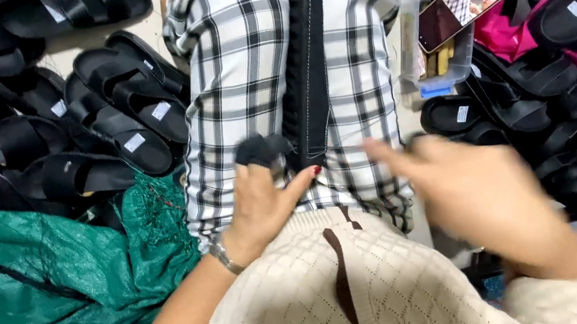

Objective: The person hand-stitches the sole of a black sandal while sitting on the floor surrounded by other shoes.

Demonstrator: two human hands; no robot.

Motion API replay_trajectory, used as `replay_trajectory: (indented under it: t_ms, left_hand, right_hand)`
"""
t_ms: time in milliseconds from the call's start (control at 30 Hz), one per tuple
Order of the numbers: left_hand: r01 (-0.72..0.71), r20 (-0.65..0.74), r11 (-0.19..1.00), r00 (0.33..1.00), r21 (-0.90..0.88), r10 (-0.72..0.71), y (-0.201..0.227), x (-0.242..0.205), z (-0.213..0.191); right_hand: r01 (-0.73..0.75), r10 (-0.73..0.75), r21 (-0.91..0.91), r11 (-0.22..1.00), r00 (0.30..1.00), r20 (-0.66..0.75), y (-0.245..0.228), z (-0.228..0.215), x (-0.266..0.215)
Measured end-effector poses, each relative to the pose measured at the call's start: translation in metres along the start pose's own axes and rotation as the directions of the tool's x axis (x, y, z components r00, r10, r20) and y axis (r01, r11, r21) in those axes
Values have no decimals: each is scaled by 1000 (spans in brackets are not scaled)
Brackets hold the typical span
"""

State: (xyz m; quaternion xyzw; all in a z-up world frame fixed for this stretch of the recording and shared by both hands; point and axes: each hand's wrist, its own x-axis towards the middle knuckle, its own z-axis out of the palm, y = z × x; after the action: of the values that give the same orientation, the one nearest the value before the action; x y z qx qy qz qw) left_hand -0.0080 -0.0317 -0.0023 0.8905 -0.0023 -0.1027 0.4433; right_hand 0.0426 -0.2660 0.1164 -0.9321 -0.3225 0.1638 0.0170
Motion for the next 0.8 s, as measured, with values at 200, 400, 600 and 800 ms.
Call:
replay_trajectory:
  t_ms: [200, 400, 600, 800]
  left_hand:
    - [196, 113, 924, 979, -328, -167, -4, 10, -45]
    - [-202, 10, 978, 979, -46, 202, -15, 13, -12]
    - [-279, -28, 954, 958, 110, 284, -20, 14, 10]
    - [-233, 114, 969, 963, -83, 242, -6, 21, -25]
  right_hand:
    - [-337, 154, 767, 545, 940, 304, 24, 32, 0]
    - [87, 272, 927, 365, 942, -195, 10, 123, 17]
    - [139, -34, 921, -364, 986, -162, 41, 114, 29]
    - [161, -160, 251, 955, 987, -24, 15, 29, 40]
